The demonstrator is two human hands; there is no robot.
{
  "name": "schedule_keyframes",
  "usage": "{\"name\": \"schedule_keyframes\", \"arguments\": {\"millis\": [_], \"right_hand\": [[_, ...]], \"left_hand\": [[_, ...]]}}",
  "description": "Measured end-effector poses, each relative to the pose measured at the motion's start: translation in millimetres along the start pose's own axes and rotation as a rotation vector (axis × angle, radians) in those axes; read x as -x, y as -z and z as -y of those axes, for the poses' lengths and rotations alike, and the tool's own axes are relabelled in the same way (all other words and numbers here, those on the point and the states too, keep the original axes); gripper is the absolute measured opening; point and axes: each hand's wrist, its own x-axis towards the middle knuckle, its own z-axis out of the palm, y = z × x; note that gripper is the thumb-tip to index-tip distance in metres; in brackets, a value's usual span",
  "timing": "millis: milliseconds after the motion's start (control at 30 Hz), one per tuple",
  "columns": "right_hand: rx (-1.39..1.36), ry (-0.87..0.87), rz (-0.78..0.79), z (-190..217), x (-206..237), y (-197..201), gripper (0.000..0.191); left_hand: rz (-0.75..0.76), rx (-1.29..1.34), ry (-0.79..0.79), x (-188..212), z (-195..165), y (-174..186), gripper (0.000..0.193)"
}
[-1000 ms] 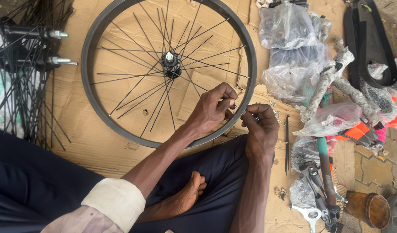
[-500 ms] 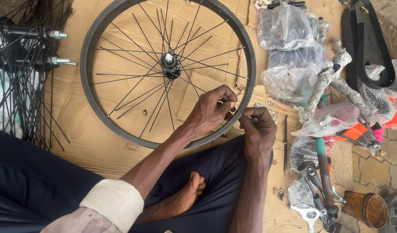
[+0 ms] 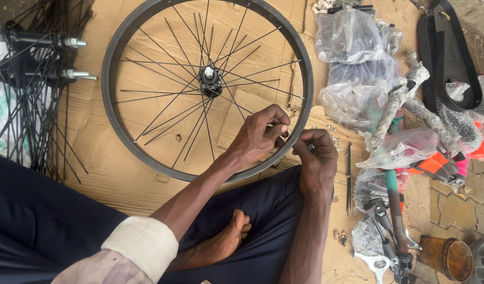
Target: The person inserts bicycle spokes into the hub and rim, then secures them with nipples. The person works on a single wheel, methodically adding spokes and tightening them by hand.
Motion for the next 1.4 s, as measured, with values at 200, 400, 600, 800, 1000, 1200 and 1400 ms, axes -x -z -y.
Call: {"name": "schedule_keyframes", "arguments": {"millis": [200,400,600,800,1000,1200,1400], "right_hand": [[0.0,-0.091,0.028,-0.2,-5.1,-1.8,0.009],[-0.054,-0.095,0.066,-1.7,-10.1,-3.3,0.005],[0.003,-0.028,0.05,-0.7,-10.2,-10.9,0.005],[0.055,0.031,0.031,1.2,-11.1,-19.8,0.006],[0.066,0.022,0.016,5.4,-11.2,-24.1,0.005],[0.086,0.038,0.002,4.4,-13.1,-27.9,0.004],[0.089,0.113,-0.022,3.6,-11.0,-28.7,0.006]], "left_hand": [[0.027,0.091,0.002,-3.1,0.2,3.0,0.006],[0.089,0.121,0.017,-7.7,-4.6,11.1,0.009],[0.16,-0.203,-0.075,-18.1,-9.6,18.9,0.033],[0.198,-0.282,0.051,-36.2,-13.1,12.6,0.035],[0.227,-0.255,-0.049,-40.0,-10.7,18.0,0.051],[0.093,-0.406,-0.019,-45.8,-9.9,9.1,0.044],[0.162,-0.355,0.066,-42.4,-19.2,13.0,0.05]]}}
